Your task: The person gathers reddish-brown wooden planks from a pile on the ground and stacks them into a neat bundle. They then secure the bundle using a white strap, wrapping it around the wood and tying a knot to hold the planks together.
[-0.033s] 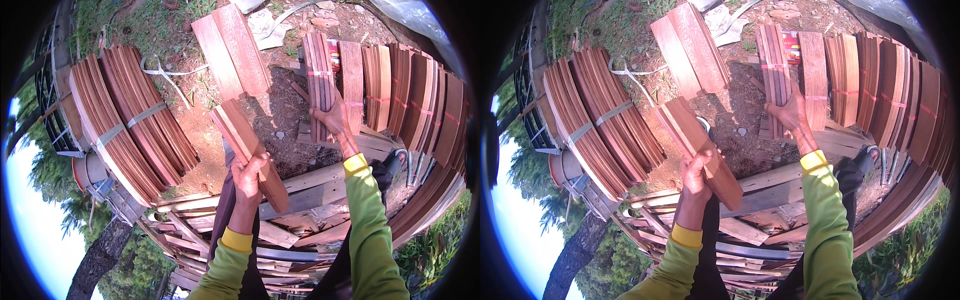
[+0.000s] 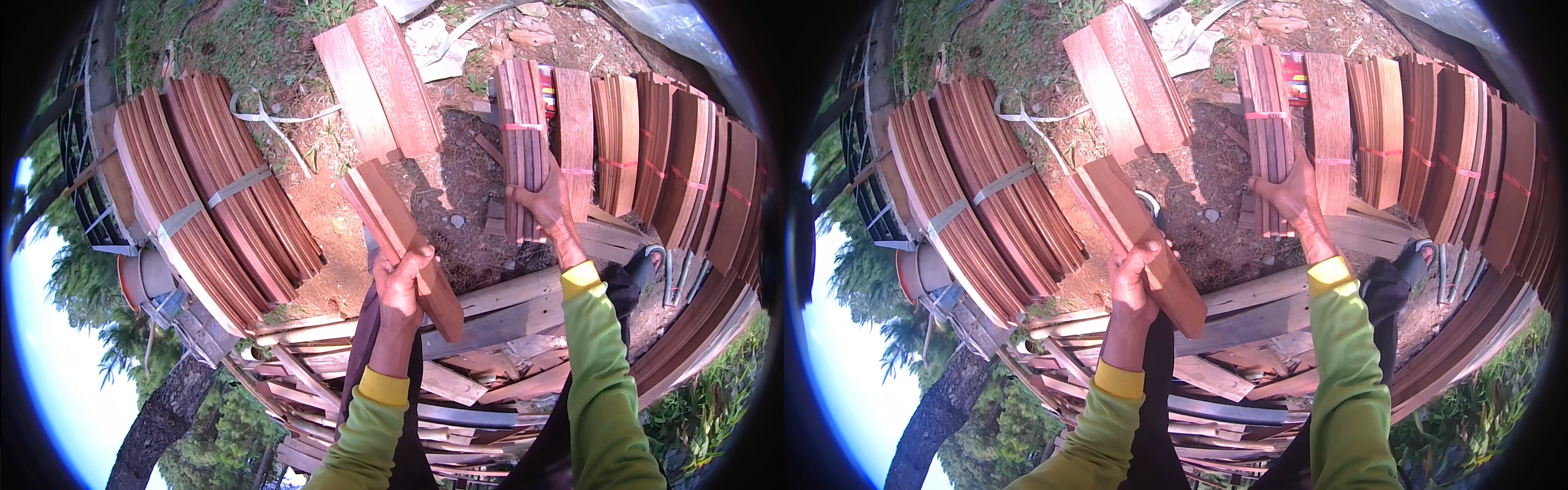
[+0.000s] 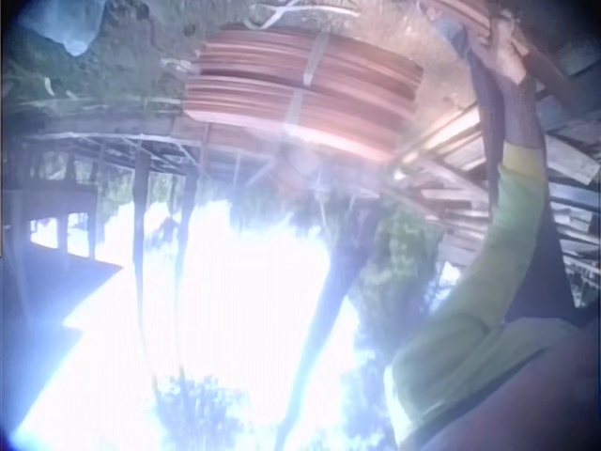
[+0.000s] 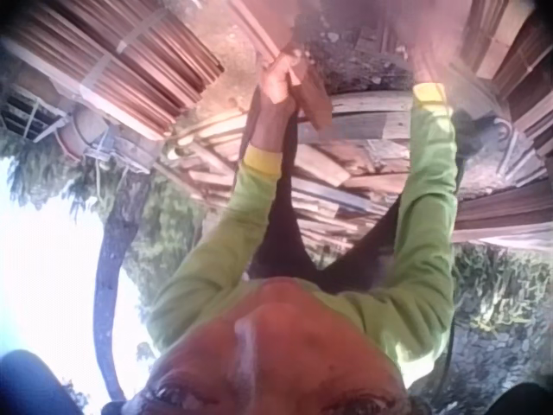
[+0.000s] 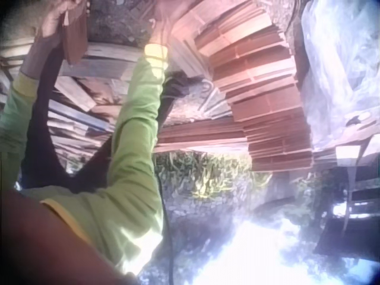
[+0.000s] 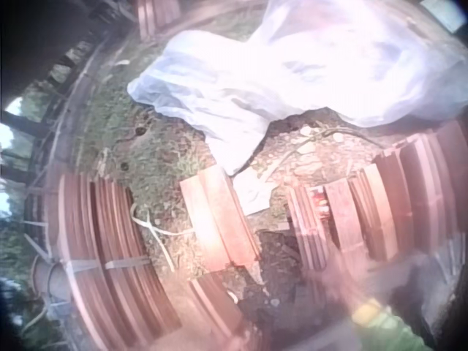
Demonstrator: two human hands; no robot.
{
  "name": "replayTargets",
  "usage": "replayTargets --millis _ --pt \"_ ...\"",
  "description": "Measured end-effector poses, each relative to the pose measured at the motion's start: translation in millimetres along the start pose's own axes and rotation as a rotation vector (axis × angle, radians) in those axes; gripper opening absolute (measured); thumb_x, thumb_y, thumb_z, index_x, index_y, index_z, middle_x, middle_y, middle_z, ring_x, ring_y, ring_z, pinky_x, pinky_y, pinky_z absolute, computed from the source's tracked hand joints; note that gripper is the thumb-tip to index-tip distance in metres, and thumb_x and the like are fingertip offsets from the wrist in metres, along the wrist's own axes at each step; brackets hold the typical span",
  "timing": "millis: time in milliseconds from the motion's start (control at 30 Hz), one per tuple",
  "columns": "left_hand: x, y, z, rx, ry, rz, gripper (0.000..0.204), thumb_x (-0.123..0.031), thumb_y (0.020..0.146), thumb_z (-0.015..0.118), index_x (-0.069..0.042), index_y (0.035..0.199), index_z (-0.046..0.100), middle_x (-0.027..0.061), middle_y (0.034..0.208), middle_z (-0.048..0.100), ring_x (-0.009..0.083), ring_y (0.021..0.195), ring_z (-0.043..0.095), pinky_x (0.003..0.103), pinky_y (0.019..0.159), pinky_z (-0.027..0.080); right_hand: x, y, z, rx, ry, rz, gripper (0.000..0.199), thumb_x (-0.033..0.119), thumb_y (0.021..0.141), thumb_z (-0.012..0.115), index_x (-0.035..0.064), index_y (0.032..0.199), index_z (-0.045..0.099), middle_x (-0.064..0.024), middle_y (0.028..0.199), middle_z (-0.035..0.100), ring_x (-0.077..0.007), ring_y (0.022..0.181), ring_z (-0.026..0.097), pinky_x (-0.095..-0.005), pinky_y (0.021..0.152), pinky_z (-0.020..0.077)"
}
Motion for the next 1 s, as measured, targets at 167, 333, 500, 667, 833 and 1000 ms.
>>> replayTargets --millis 167,333,500,667,833,1000 --pt "-16.3 27.6 -9.5 -0.06 0.013 0.05 0.03 -0.02 0.08 0.071 -0.002 0.097 0.055 0.0053 0.078 0.058 0.0152 0.069 0.059 0.029 0.063 0.052 11.6 -69.5 -9.3 0.069 0.147 0.195 0.063 -0.001 0.065 0.073 -0.0023 0.123 0.047 -0.0108 0.101 0.062 -0.0166 0.094 0.06 -0.0322 0.085 0.0492" --pt "-42.7 80.3 -9.5 -0.119 0.205 0.262 0.036 -0.028 0.083 0.074 -0.002 0.098 0.053 0.0064 0.078 0.059 0.0149 0.067 0.058 0.027 0.06 0.049 4.8 -149.3 -14.8 0.14 0.236 0.374 0.074 -0.002 0.065 0.074 -0.0026 0.129 0.038 -0.0096 0.107 0.059 -0.0156 0.098 0.059 -0.0315 0.088 0.0486" --pt "-89.0 163.6 -2.6 -0.255 0.56 0.414 0.06 -0.02 0.065 0.085 0.005 0.108 0.052 0.0124 0.1 0.063 0.02 0.088 0.062 0.034 0.083 0.049 17.3 -217.3 -31.9 0.232 0.348 0.51 0.079 -0.001 0.064 0.074 -0.0035 0.132 0.035 -0.0099 0.115 0.056 -0.0162 0.104 0.057 -0.0333 0.091 0.0471" --pt "-112.5 217.3 10.3 -0.578 1.134 0.384 0.08 -0.042 0.055 0.088 0.01 0.107 0.054 0.0192 0.1 0.065 0.0281 0.092 0.064 0.037 0.082 0.051 0.8 -234.5 -37.6 0.28 0.379 0.562 0.086 -0.001 0.064 0.074 -0.0028 0.138 0.031 -0.0106 0.118 0.054 -0.0165 0.107 0.055 -0.0336 0.093 0.0458" --pt "-122.1 235.3 18.1 -0.573 1.235 0.266 0.082 -0.048 0.054 0.087 0.012 0.103 0.06 0.0216 0.1 0.066 0.0298 0.091 0.066 0.038 0.08 0.053 -7.2 -222.9 -48.4 0.297 0.291 0.535 0.087 -0.002 0.063 0.074 -0.0027 0.138 0.03 -0.0109 0.118 0.054 -0.0168 0.109 0.054 -0.0333 0.095 0.0435" --pt "-129.9 234.8 28.7 -0.526 1.208 0.225 0.078 -0.047 0.057 0.086 0.013 0.1 0.064 0.0216 0.098 0.068 0.0295 0.09 0.067 0.037 0.08 0.053 -3.4 -212.7 -63.2 0.268 0.273 0.488 0.083 0.0 0.062 0.075 -0.0028 0.135 0.034 -0.011 0.117 0.054 -0.017 0.108 0.054 -0.0326 0.094 0.0435"
Point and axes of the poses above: each hand's wrist, its own y-axis towards the middle knuckle, its own z-axis out of the palm, x = y × z, the point moved 2 cm from there along y, towards the middle knuckle
